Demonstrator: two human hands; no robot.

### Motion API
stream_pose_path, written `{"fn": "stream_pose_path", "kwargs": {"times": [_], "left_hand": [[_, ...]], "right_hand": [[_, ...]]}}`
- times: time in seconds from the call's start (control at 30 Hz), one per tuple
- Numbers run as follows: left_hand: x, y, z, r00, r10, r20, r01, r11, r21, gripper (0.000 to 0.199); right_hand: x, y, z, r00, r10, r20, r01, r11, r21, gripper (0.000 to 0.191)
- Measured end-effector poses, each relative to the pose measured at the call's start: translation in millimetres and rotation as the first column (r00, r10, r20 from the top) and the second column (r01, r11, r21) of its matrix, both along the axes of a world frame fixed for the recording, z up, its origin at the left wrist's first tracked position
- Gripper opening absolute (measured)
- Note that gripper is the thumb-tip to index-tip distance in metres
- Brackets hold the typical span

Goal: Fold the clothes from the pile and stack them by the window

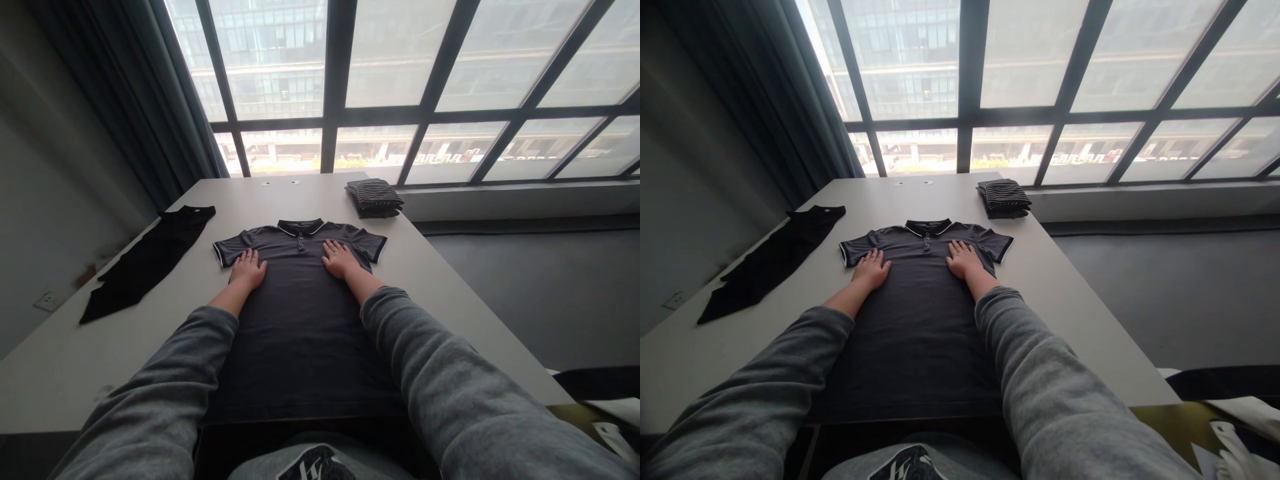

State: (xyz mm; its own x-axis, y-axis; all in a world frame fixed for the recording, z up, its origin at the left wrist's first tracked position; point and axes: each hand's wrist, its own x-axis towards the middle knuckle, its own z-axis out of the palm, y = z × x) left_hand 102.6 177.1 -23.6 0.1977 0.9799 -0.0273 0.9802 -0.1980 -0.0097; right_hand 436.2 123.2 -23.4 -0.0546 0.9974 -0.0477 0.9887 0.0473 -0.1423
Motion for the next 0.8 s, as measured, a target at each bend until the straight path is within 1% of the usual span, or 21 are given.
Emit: {"fn": "stream_pose_path", "kwargs": {"times": [0.1, 0.2, 0.23, 0.27, 0.33, 0.4, 0.47, 0.53, 0.67, 0.73, 0.8], "left_hand": [[0, -2, 1.9, 1.0, 0.022, -0.02, -0.022, 1.0, 0.012, 0.081], [8, -7, 6.1, 0.998, 0.051, -0.035, -0.05, 0.998, 0.034, 0.079], [12, -9, 7.8, 0.998, 0.042, -0.037, -0.04, 0.998, 0.05, 0.079], [18, -12, 9.4, 0.999, 0.016, -0.034, -0.013, 0.998, 0.065, 0.078], [31, -18, 11.9, 0.996, -0.085, -0.014, 0.085, 0.994, 0.072, 0.077], [43, -24, 12.7, 0.981, -0.194, 0.017, 0.193, 0.98, 0.038, 0.076], [52, -29, 11.5, 0.967, -0.252, 0.042, 0.252, 0.968, -0.009, 0.074], [56, -31, 8.9, 0.961, -0.271, 0.049, 0.273, 0.962, -0.028, 0.073], [52, -32, 4.2, 0.958, -0.28, 0.067, 0.282, 0.959, -0.018, 0.076], [51, -31, 3.0, 0.956, -0.282, 0.075, 0.284, 0.959, -0.018, 0.076], [51, -30, 2.1, 0.957, -0.28, 0.08, 0.282, 0.959, -0.016, 0.075]], "right_hand": [[1, 1, -0.4, 1.0, -0.003, -0.003, 0.003, 1.0, -0.004, 0.074], [1, 1, 0.3, 1.0, -0.006, -0.001, 0.006, 1.0, -0.007, 0.074], [0, 1, 0.8, 1.0, -0.007, 0.001, 0.007, 1.0, -0.008, 0.074], [0, 0, 1.3, 1.0, -0.007, 0.004, 0.007, 1.0, -0.009, 0.073], [-1, 0, 1.9, 1.0, -0.005, 0.014, 0.006, 1.0, -0.01, 0.072], [-1, -1, 1.7, 1.0, -0.003, 0.024, 0.003, 1.0, -0.01, 0.071], [-1, 0, 0.7, 1.0, -0.004, 0.025, 0.004, 1.0, -0.016, 0.071], [0, 1, -0.3, 1.0, -0.006, 0.02, 0.007, 1.0, -0.026, 0.072], [2, 3, 1.7, 1.0, -0.019, 0.011, 0.02, 0.999, -0.049, 0.075], [-4, 2, 5.3, 0.998, -0.057, -0.004, 0.057, 0.996, -0.073, 0.076], [-17, 0, 9.0, 0.996, -0.085, -0.014, 0.084, 0.995, -0.057, 0.077]]}}
